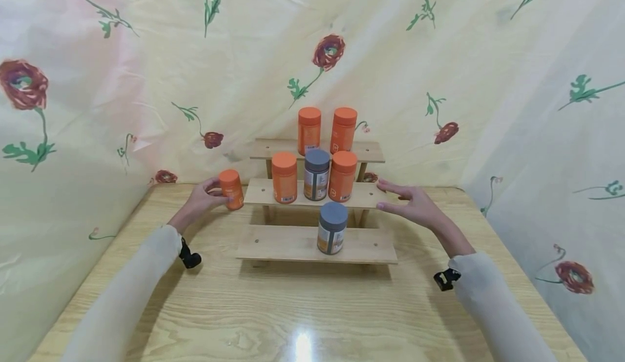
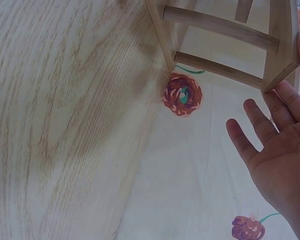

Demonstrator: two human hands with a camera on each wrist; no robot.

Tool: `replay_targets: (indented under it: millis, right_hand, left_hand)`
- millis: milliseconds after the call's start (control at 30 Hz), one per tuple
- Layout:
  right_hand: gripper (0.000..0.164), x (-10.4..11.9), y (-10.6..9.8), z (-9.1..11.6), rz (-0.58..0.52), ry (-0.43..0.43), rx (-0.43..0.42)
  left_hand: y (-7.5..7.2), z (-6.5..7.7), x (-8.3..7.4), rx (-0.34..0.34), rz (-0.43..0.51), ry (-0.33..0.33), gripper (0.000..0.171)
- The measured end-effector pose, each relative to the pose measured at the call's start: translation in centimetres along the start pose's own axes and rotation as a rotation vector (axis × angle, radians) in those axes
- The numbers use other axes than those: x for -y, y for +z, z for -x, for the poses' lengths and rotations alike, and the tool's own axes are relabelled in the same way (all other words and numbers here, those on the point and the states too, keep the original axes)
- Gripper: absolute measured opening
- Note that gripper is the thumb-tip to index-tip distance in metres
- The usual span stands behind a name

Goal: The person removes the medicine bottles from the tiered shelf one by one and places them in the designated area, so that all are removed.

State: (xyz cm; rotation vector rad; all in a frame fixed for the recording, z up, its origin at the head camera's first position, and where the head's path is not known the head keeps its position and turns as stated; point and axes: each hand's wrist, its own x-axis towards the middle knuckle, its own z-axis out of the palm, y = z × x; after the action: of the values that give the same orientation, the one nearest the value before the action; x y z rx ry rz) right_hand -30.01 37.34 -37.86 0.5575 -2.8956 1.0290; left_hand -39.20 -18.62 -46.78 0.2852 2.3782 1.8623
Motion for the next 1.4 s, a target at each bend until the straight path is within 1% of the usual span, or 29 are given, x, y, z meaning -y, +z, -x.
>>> replay_targets:
  millis: [167, 433, 700, 833, 967, 1167, 1300, 1400]
  right_hand:
    - [0.058, -0.1, -0.1, -0.1, 0.000, -0.012, 0.012]
    - [0.059, 0.1, -0.1, -0.2, -0.017, -0.016, 0.017]
    - [0.058, 0.1, -0.2, -0.1, -0.026, -0.009, 0.019]
    - [0.059, 0.1, -0.2, -0.1, -0.021, -0.009, 0.017]
    - [0.059, 0.3, -0.2, -0.1, -0.012, -0.006, 0.018]
    - [0.060, 0.4, -0.1, 0.0, -0.009, -0.003, 0.021]
    - [0.061, 0.4, -0.2, 0.0, 0.004, 0.006, 0.024]
    - [0.061, 0.5, -0.4, 0.0, 0.003, 0.018, 0.032]
  left_hand:
    - [0.0, 0.0, 0.1, 0.017, -0.014, 0.013, 0.066]
    - [-0.1, -0.1, 0.1, 0.028, 0.006, 0.010, 0.068]
    - [-0.2, 0.0, 0.1, 0.023, 0.011, -0.001, 0.066]
    - [-0.4, 0.2, 0.0, 0.028, 0.018, -0.012, 0.073]
    - [-0.9, 0.5, -0.3, 0.027, 0.048, -0.007, 0.077]
    - [-1.9, 0.7, -1.3, 0.012, 0.044, 0.035, 0.072]
    - [-2.5, 0.7, -2.5, 0.012, 0.058, 0.052, 0.071]
    - [-2.8, 0.5, -3.8, 0.005, 0.051, 0.072, 0.069]
